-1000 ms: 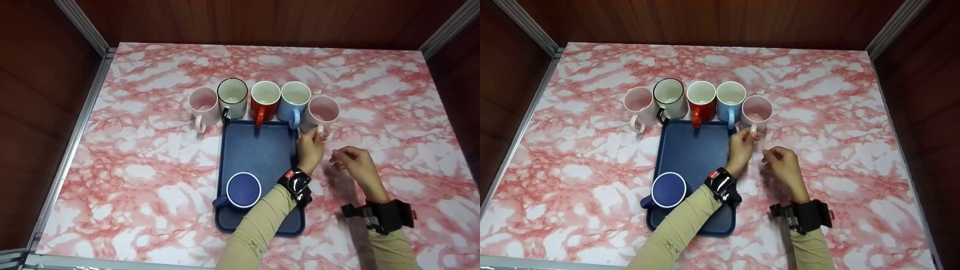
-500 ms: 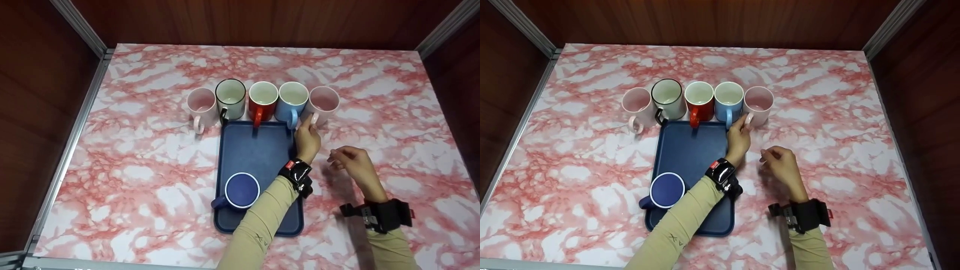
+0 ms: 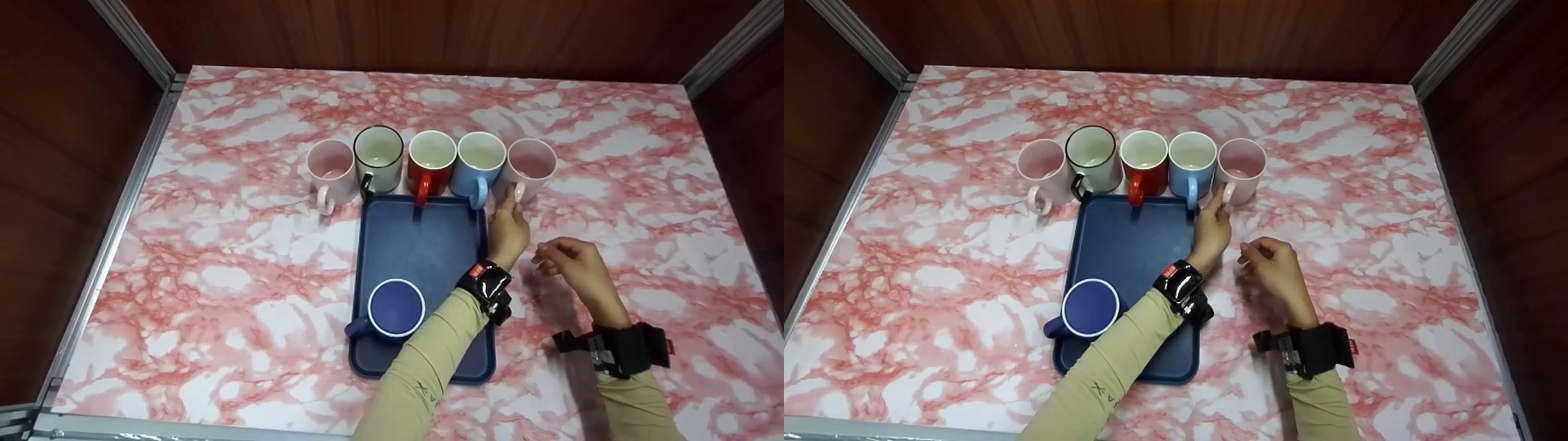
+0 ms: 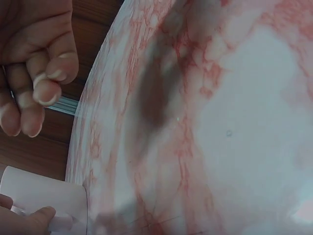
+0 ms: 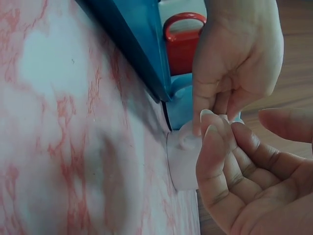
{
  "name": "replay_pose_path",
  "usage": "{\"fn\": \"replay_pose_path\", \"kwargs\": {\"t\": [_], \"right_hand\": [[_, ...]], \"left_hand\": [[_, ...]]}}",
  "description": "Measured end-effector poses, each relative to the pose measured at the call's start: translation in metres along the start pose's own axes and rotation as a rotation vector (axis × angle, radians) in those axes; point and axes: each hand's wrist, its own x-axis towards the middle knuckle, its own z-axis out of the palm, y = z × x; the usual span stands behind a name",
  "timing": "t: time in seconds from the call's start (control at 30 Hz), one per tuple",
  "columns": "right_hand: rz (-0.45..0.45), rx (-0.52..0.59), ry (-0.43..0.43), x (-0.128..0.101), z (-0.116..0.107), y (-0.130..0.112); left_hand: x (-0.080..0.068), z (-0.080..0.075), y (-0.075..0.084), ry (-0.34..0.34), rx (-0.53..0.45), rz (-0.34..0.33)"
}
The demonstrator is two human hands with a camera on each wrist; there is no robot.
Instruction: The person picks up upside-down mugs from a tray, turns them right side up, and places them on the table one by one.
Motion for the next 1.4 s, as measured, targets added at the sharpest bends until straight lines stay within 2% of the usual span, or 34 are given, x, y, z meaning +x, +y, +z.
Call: {"fn": "replay_pose_path", "kwargs": {"t": [0.13,0.3,0.37,0.5,0.63,0.73,0.87,0.93,1.1,1.23,1.4], "right_hand": [[0.002,0.037,0.005,0.002,-0.001,0.007],[-0.001,0.047,0.028,0.003,-0.001,0.007],[-0.010,0.007,0.027,0.001,0.001,0.003],[0.010,0.031,0.024,0.001,0.001,0.000],[0.005,0.040,0.029,0.002,0.002,0.001],[-0.020,0.015,0.047,0.003,0.003,0.001],[-0.051,-0.011,0.059,0.004,0.005,0.000],[-0.057,-0.033,0.056,0.004,0.007,-0.002],[-0.055,-0.066,0.029,0.007,0.011,-0.004],[-0.060,-0.025,-0.009,0.010,0.014,-0.002],[-0.073,0.006,-0.032,0.011,0.016,-0.002]], "left_hand": [[-0.003,-0.001,0.003,-0.038,0.033,0.011],[-0.017,-0.009,0.014,-0.085,0.108,0.009],[-0.023,-0.014,0.017,-0.103,0.108,0.029],[-0.034,-0.027,0.022,-0.144,0.101,0.154],[-0.046,-0.041,0.029,-0.213,0.177,0.285],[-0.057,-0.054,0.036,-0.231,0.306,0.378],[-0.069,-0.072,0.046,-0.208,0.514,0.511],[-0.073,-0.082,0.050,-0.203,0.578,0.555],[-0.077,-0.111,0.055,-0.224,0.654,0.567],[-0.079,-0.137,0.050,-0.252,0.706,0.565],[-0.084,-0.169,0.034,-0.381,0.724,0.508]]}}
